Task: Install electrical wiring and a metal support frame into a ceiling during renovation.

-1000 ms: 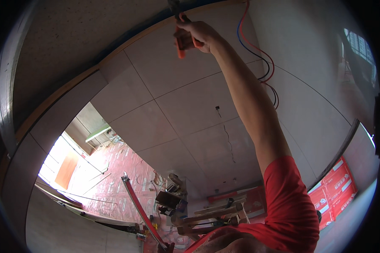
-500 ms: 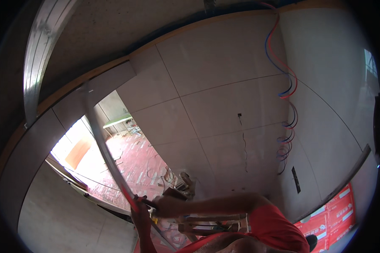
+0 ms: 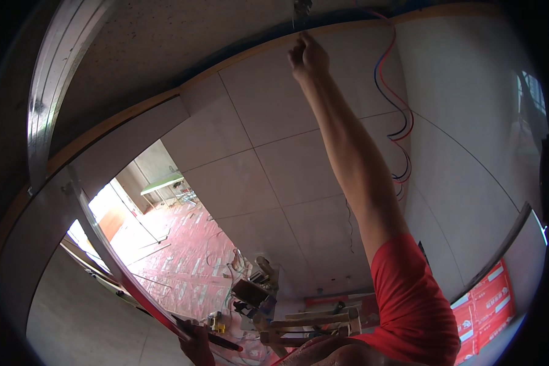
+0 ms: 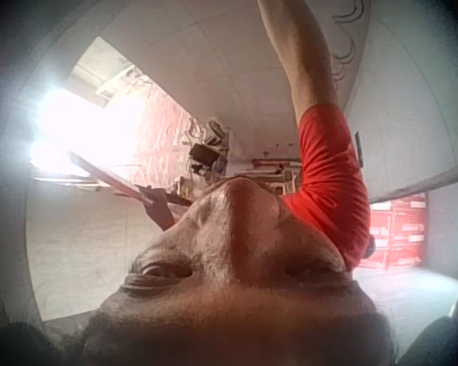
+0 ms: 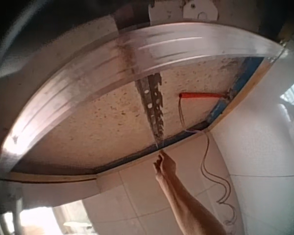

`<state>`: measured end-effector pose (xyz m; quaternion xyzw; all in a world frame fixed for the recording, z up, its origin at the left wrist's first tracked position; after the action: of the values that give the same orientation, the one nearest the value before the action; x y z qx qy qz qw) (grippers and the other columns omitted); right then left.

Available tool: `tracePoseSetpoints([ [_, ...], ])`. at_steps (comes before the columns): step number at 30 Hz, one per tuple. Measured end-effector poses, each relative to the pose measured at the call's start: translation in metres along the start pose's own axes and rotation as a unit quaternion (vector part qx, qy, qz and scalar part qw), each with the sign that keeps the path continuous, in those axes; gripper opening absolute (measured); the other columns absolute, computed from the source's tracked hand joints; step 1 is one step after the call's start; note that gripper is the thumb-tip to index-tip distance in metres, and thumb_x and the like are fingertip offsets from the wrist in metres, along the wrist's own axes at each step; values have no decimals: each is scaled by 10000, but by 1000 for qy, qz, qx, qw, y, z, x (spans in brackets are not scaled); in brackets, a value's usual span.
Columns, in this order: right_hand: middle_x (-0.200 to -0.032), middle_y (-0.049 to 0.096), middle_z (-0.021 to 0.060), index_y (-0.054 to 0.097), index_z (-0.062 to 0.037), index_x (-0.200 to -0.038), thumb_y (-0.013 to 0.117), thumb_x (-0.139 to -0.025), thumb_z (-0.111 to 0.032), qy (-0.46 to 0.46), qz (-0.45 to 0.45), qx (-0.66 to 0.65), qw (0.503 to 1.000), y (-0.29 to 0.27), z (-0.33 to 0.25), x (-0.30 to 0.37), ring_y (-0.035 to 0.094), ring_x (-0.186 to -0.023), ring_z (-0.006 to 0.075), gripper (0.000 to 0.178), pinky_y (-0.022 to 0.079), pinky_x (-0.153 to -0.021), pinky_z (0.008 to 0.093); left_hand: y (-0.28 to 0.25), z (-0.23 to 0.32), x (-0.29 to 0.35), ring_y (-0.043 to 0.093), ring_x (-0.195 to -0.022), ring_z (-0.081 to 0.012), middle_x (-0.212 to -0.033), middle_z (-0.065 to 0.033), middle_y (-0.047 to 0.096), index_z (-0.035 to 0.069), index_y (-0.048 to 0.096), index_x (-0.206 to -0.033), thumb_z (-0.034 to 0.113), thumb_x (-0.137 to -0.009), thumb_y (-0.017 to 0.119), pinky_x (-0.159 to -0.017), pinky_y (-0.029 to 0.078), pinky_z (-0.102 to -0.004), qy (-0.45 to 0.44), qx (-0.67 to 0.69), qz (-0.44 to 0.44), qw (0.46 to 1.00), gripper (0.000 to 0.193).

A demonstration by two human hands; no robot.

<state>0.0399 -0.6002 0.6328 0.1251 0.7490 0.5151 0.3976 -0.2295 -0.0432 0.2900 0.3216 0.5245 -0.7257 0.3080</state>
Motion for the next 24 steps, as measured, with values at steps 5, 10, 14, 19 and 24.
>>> tracePoseSetpoints([
  [5,-621,422,-2,489,-189,-787,504,-913,-212,-308,-247,282,874,11,-77,-154,466,-562,114,129,407,-504,325,27,-3,6,551,-797,-165,-902,-65,559,20,511,-1169,151,-857,623,-703,474,-328,-130,320,-86,935,356],
  [10,-972,678,170,689,-65,-967,621,-641,-148,-720,-114,620,290,54,-38,-72,646,-925,346,343,532,-849,445,20,-31,27,527,-655,-93,-743,10,522,62,531,-1006,123,-799,674,-594,468,-269,-229,323,-63,916,258],
  [14,-1132,612,182,638,-43,-1105,596,-799,-246,-492,-57,852,170,63,-20,-114,575,-1050,362,370,469,-919,462,7,-46,49,564,-678,-105,-741,-12,554,65,527,-948,145,-772,704,-605,487,-296,-284,304,-80,906,262],
  [19,-1045,640,184,662,-50,-1039,581,-802,-232,-631,-55,749,193,73,-35,-114,596,-978,375,310,494,-869,456,3,-49,59,611,-699,-186,-760,-66,619,61,566,-964,216,-758,750,-654,493,-349,-325,274,-77,902,317],
  [24,-1059,636,186,655,-37,-1050,571,-840,-249,-644,-63,756,98,76,-40,-130,585,-991,386,310,482,-881,464,17,-47,60,627,-702,-187,-779,-79,633,57,569,-972,212,-770,755,-639,497,-348,-299,287,-81,906,315],
])
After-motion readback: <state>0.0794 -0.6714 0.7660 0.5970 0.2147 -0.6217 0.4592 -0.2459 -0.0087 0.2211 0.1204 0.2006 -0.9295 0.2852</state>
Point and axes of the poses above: each hand's wrist, its own x-axis away from the middle knuckle, its own y-axis out of the palm, z = x × y, the point moved 8 cm from there along -x, towards the middle knuckle
